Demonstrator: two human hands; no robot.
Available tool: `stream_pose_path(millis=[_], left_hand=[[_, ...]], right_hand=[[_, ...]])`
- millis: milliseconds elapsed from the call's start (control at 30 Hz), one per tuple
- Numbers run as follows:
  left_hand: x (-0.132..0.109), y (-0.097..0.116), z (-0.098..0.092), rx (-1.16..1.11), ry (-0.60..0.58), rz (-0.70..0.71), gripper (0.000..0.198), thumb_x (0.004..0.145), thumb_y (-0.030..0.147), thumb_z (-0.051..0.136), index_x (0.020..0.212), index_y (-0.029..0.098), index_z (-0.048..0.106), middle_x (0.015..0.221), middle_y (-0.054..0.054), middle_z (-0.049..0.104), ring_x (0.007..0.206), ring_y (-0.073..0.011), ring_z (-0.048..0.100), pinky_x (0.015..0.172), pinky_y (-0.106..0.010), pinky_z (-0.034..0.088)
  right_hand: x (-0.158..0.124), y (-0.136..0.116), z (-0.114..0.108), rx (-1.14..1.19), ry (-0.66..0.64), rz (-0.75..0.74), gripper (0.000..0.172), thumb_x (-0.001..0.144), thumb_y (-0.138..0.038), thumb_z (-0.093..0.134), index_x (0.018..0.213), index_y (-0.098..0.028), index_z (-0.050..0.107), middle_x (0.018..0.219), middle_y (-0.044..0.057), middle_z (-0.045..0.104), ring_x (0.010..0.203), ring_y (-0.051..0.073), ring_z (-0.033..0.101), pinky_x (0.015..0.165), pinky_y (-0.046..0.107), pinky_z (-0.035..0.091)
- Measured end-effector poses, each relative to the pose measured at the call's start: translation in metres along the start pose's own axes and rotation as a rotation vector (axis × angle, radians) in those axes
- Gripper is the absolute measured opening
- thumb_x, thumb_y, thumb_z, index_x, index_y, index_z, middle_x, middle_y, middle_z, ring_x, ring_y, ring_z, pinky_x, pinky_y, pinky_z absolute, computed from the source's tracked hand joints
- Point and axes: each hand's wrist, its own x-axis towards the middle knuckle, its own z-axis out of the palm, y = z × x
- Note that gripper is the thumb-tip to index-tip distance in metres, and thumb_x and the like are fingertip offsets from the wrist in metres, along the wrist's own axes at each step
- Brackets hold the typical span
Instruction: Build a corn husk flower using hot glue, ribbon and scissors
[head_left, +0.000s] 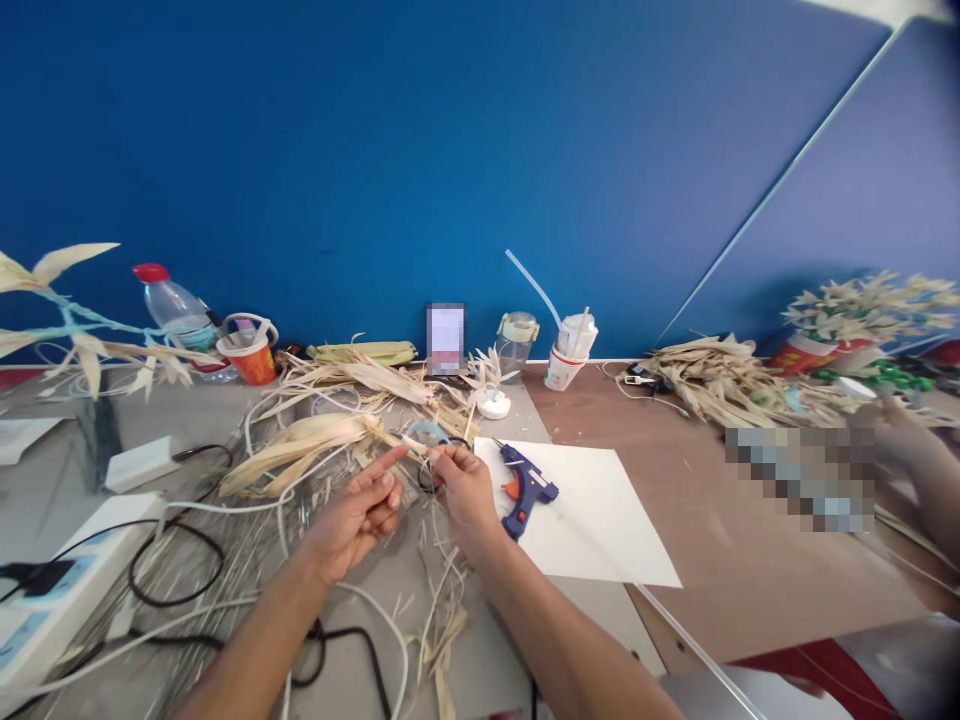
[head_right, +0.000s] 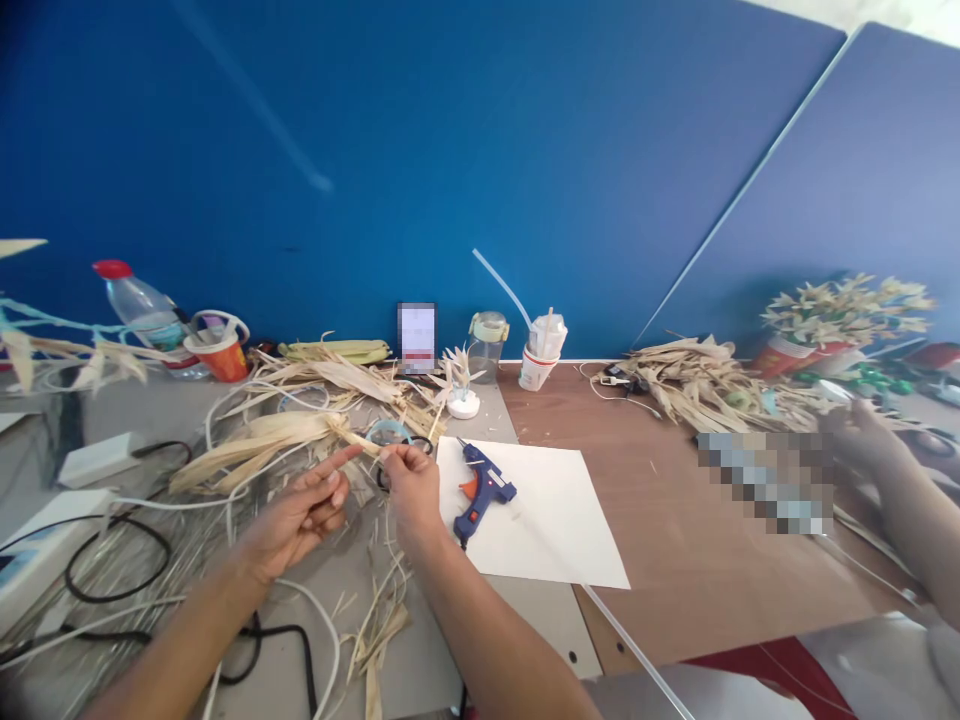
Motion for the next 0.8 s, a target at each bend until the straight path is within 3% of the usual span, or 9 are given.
stream_pose_path(millis=[167, 533, 700, 800], left_hand=[[0.001, -0.006, 0.004, -0.001, 0.003, 0.022, 0.033, 0.080, 0.031, 0.062, 0.108, 0.016, 0.059, 0.053, 0.003, 0.054, 0.033, -0.0013, 0.021, 0.036, -0.016, 0.025], [0.004, -0.012, 0.000, 0.047, 0.033, 0.046, 0.024, 0.078, 0.029, 0.064, 0.098, 0.017, 0.057, 0.055, 0.006, 0.051, 0.035, 0.0000, 0.021, 0.036, -0.013, 0.025], [0.004, -0.012, -0.001, 0.058, 0.079, 0.049, 0.018, 0.077, 0.029, 0.065, 0.077, 0.016, 0.053, 0.055, 0.007, 0.050, 0.035, 0.0004, 0.023, 0.038, -0.013, 0.027], [0.004, -0.012, -0.001, 0.069, 0.081, 0.054, 0.018, 0.077, 0.028, 0.065, 0.076, 0.016, 0.051, 0.055, 0.008, 0.049, 0.035, 0.0003, 0.023, 0.039, -0.013, 0.027]], right_hand=[[-0.004, 0.002, 0.003, -0.037, -0.003, 0.007, 0.015, 0.063, -0.030, 0.061, 0.062, -0.016, 0.058, 0.049, -0.006, 0.043, 0.048, 0.008, 0.032, 0.049, 0.023, 0.025], [-0.013, 0.019, 0.013, -0.089, -0.026, -0.123, 0.015, 0.068, -0.030, 0.061, 0.062, -0.017, 0.060, 0.054, -0.002, 0.055, 0.056, 0.012, 0.048, 0.055, 0.023, 0.038], [-0.015, 0.021, 0.013, -0.094, -0.021, -0.133, 0.011, 0.068, -0.026, 0.060, 0.063, -0.016, 0.060, 0.057, -0.002, 0.056, 0.056, 0.011, 0.047, 0.058, 0.023, 0.039], [-0.015, 0.020, 0.013, -0.086, -0.015, -0.117, 0.008, 0.068, -0.023, 0.059, 0.065, -0.016, 0.061, 0.058, -0.003, 0.054, 0.056, 0.010, 0.045, 0.058, 0.024, 0.037]])
